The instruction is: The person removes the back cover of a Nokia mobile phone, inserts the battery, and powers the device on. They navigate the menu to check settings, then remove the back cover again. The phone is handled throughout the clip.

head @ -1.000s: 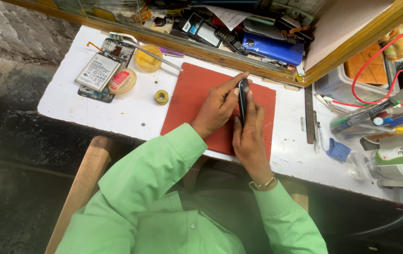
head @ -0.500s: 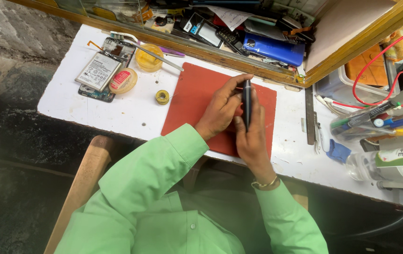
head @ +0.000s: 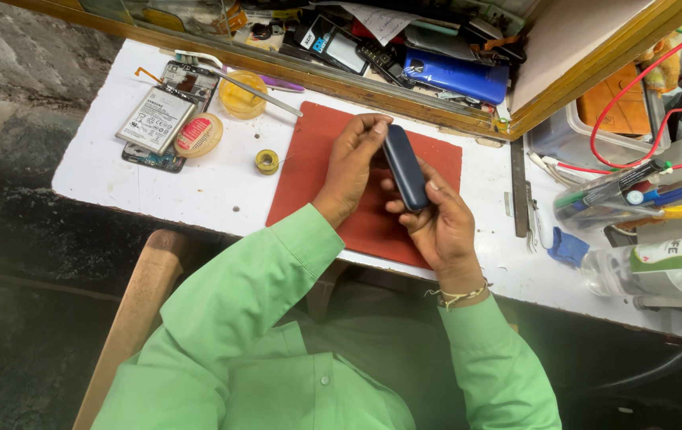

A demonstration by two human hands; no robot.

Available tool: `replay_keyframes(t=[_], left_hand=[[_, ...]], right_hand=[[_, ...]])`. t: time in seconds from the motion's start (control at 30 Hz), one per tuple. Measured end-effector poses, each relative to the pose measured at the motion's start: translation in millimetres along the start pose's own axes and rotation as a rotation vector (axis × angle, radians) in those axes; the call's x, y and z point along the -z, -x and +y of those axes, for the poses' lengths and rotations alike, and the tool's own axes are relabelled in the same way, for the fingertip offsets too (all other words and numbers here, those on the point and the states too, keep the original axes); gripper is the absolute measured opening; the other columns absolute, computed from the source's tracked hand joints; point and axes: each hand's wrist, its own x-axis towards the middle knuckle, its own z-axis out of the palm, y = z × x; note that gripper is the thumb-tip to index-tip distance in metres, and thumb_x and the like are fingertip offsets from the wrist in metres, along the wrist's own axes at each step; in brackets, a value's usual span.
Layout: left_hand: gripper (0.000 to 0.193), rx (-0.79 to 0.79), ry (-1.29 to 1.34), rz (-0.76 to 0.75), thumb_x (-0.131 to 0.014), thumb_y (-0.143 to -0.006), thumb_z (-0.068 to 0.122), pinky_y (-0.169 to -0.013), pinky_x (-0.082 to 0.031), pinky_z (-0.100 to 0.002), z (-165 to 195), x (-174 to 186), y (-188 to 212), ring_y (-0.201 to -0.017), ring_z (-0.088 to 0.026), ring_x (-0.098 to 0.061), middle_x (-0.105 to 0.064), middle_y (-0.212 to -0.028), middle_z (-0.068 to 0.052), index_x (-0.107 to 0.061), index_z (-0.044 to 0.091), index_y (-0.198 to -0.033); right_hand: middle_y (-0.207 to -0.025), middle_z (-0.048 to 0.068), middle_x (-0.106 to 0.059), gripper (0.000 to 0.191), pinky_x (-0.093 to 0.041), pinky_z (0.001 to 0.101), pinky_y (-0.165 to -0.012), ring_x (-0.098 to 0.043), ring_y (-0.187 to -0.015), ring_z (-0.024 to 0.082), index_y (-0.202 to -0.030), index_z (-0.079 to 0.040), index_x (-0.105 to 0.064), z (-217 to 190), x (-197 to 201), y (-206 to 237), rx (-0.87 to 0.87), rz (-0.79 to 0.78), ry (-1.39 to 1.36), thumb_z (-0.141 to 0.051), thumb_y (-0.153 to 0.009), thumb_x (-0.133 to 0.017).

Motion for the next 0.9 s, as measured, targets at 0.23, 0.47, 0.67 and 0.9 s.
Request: replay_keyframes(t=[0.23, 0.47, 0.67, 0.9], left_hand=[[0.023, -0.003, 0.045, -0.068, -0.053, -0.105, 0.020, -0.078, -0.053, -0.028, 5, 3, 3, -0.083, -0.011, -0.064, -0.067, -0.096, 0.000, -0.066, 0.007, -0.120], [0.018, -0.031, 0.055, -0.109, -0.054, -0.105, 0.015, -0.075, -0.053, -0.028, 8, 1, 3, -0.080, -0.012, -0.064, -0.066, -0.092, -0.001, -0.063, 0.007, -0.118], [0.018, -0.034, 0.031, -0.099, -0.054, -0.105, 0.016, -0.073, -0.053, -0.028, 7, 2, 2, -0.079, -0.012, -0.064, -0.065, -0.089, -0.001, -0.063, 0.007, -0.116], [0.020, 0.075, 0.000, -0.014, -0.056, -0.106, 0.024, -0.069, -0.055, -0.028, -3, 3, 0, -0.077, -0.010, -0.063, -0.067, -0.089, -0.003, -0.064, 0.006, -0.109]], right_hand=[[-0.098, 0.023, -0.064, 0.051, -0.061, 0.0264, -0.064, -0.071, -0.075, 0.024, -0.153, 0.008, -0.039, 2, 20, 0, -0.040, -0.059, -0.140, -0.018, -0.109, -0.042], [-0.091, 0.021, -0.062, 0.048, -0.053, 0.0221, -0.050, -0.067, -0.064, 0.021, -0.150, 0.009, -0.042, 3, 26, 0, -0.050, -0.107, -0.177, -0.018, -0.111, -0.039], [-0.091, 0.022, -0.064, 0.046, -0.053, 0.0225, -0.050, -0.068, -0.065, 0.022, -0.147, 0.009, -0.045, 5, 27, -1, -0.034, -0.105, -0.149, -0.020, -0.112, -0.039], [-0.097, 0.021, -0.070, 0.055, -0.057, 0.0224, -0.057, -0.072, -0.071, 0.022, -0.151, 0.005, -0.043, 3, 21, 2, -0.056, -0.017, -0.044, -0.034, -0.112, -0.043]])
